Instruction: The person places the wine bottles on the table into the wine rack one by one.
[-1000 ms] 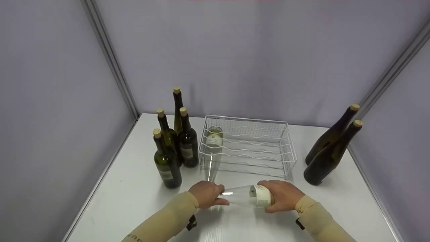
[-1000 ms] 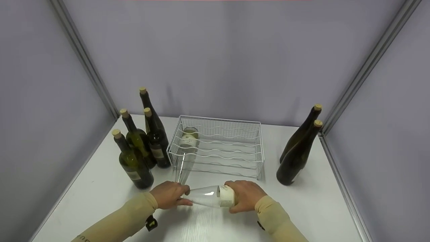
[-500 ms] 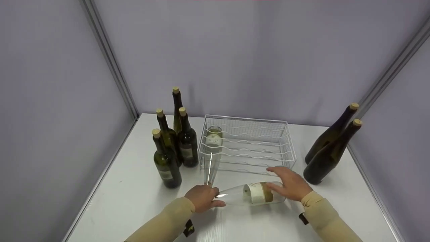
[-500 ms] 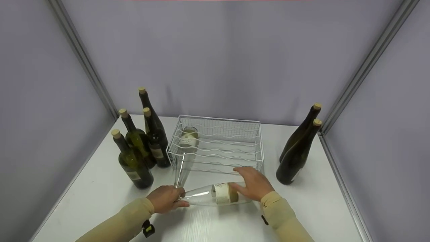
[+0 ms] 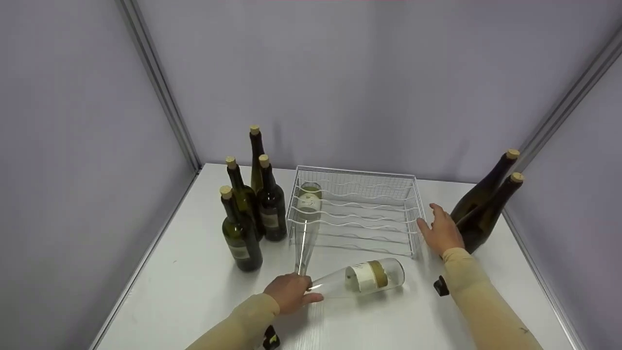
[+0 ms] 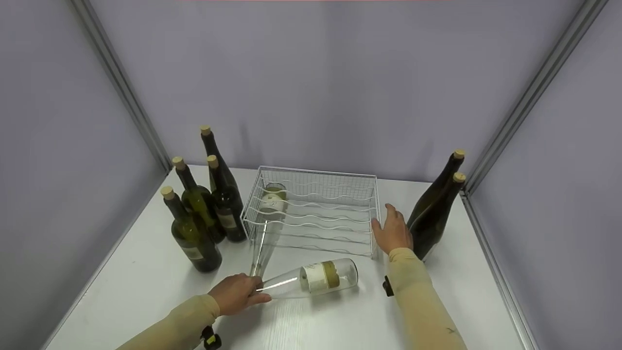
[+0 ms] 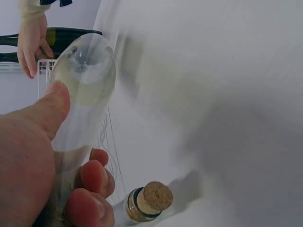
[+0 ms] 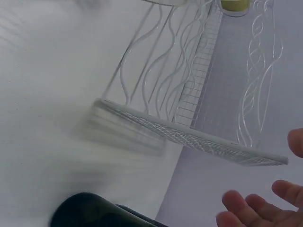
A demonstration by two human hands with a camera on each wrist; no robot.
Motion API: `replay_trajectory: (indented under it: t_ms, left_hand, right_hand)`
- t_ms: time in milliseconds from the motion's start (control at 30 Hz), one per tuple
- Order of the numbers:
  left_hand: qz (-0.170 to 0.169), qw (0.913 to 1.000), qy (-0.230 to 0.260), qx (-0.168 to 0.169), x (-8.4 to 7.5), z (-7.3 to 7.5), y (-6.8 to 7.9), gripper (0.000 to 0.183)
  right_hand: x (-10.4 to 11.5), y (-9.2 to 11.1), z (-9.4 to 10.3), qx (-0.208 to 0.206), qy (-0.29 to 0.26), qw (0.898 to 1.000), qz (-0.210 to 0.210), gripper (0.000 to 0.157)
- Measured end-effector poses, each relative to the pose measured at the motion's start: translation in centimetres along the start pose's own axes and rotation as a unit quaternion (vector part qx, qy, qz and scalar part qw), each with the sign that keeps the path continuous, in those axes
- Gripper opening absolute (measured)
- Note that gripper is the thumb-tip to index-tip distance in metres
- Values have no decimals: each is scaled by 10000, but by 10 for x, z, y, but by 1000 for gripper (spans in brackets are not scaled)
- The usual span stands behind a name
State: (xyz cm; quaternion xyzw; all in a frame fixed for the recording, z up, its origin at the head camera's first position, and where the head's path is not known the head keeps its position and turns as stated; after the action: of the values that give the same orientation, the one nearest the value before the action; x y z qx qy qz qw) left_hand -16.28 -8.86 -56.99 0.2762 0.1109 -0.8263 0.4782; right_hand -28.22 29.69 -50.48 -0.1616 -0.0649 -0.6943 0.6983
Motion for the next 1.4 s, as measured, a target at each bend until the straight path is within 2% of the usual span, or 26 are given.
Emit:
replay_trajectory:
  t_ms: [100,200,333,533,700,833,1000,1200,1400]
  left_hand:
    - [182,9996,208,5,-2,-3,3,50]
    - [395,9976,573,41,-5,-5,5,49]
    - [644,9922,1070,46,-7,-7,9,48]
    - [927,9836,1540,132,-7,-14,8,52]
    - [943,9743,2045,4,-12,-20,9,52]
    - [978,9613,2573,-73,-18,-25,9,48]
    - [1288,9414,3116,-131,-22,-31,4,49]
    - [1641,9106,3762,-489,-23,-37,-4,56]
    - [1720,8978,3961,-867,-22,-39,-14,51]
  right_hand:
    - [-2,-9,-10,507,113,9986,-30,69]
    - [-3,-14,-19,750,262,9968,-72,66]
    - [-1,-18,-25,728,317,9967,-156,56]
    - [4,-19,-28,921,325,9949,-266,54]
    - [7,-17,-29,1029,376,9934,-354,54]
    - [6,-16,-27,1016,401,9934,-350,53]
    - [4,-16,-27,1014,440,9933,-331,53]
    - [2,-17,-28,1140,417,9916,-438,55]
    - [2,-16,-28,1140,369,9920,-402,55]
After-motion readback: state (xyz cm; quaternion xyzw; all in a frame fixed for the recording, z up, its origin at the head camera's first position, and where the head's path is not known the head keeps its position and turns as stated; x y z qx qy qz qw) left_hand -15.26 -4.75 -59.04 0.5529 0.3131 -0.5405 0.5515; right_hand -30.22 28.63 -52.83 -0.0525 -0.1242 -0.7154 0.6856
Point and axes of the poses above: each hand's wrist, its own y-axis away from the middle knuckle, its own z-axis out of the back of the hand, x = y × z, the point moved 4 cm from there along -y, towards the middle knuckle, and after that the axes turned 11 degrees about y, right-handed, at the moved point
